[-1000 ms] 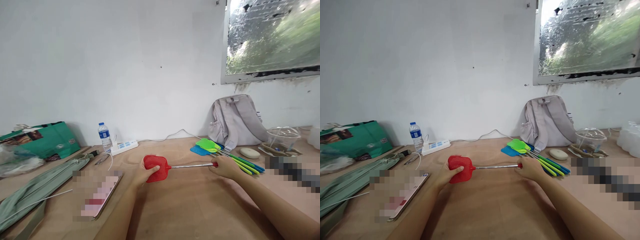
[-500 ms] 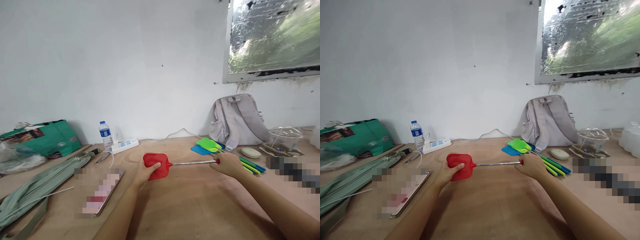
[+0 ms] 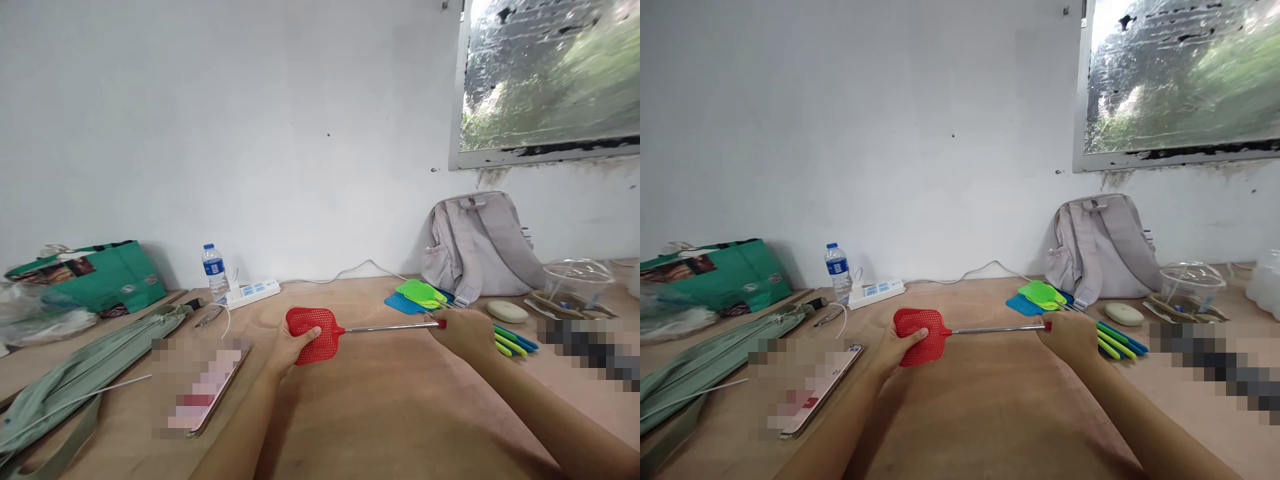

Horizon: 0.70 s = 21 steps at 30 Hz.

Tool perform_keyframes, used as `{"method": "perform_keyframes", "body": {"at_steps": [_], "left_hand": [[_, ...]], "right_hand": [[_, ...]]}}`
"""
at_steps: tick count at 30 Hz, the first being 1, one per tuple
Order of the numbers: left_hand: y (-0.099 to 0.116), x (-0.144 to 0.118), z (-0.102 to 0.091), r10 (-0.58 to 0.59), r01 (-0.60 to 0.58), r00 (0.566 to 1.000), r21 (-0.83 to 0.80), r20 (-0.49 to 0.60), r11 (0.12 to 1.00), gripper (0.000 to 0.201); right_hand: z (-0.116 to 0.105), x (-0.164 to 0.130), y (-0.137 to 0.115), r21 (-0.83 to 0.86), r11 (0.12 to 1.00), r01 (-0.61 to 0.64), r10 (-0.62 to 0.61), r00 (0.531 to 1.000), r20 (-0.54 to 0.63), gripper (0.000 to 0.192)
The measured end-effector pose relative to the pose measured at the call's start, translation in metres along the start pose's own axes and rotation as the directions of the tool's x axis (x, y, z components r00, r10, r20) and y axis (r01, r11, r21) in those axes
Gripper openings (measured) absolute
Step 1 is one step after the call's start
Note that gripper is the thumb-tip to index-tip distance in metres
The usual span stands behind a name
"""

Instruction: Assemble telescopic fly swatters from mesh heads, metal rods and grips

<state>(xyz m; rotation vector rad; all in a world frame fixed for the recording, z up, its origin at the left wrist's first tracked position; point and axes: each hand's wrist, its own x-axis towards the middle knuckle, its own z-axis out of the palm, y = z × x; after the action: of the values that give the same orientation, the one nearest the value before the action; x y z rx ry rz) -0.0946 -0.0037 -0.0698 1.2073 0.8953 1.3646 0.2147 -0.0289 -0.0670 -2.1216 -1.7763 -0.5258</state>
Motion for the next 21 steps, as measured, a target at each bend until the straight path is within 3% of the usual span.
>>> {"method": "perform_keyframes", "body": {"at_steps": [6, 10, 13, 17, 21], "left_hand": [[0.006, -0.004, 0.001, -0.012, 0.013, 1.000, -0.053, 0.016, 0.999, 0.041], [0.015, -0.006, 0.003, 0.019, -0.015, 0.999, -0.069, 0.051, 0.998, 0.042], [0.017, -0.007, 0.004, -0.042, 0.041, 0.991, 0.008, 0.128, 0.999, 0.040], [0.010, -0.008, 0.005, -0.186, 0.150, 0.946, 0.151, 0.265, 0.977, 0.041], [0.005, -0.009, 0.004, -0.194, 0.127, 0.957, 0.289, 0.216, 0.949, 0.039]], "right_hand": [[0.003, 0.003, -0.001, 0.036, 0.998, 0.042, -0.043, 0.998, 0.035, 0.029], [0.008, 0.014, 0.007, 0.028, 0.997, 0.075, -0.074, 0.996, -0.049, 0.036], [0.012, 0.018, 0.017, 0.002, 0.996, 0.094, -0.093, 0.990, -0.103, 0.035], [0.021, 0.017, 0.024, -0.014, 0.994, 0.108, -0.108, 0.992, -0.057, 0.032], [0.027, 0.014, 0.019, 0.005, 0.985, 0.175, -0.175, 0.984, 0.027, 0.026]]}}
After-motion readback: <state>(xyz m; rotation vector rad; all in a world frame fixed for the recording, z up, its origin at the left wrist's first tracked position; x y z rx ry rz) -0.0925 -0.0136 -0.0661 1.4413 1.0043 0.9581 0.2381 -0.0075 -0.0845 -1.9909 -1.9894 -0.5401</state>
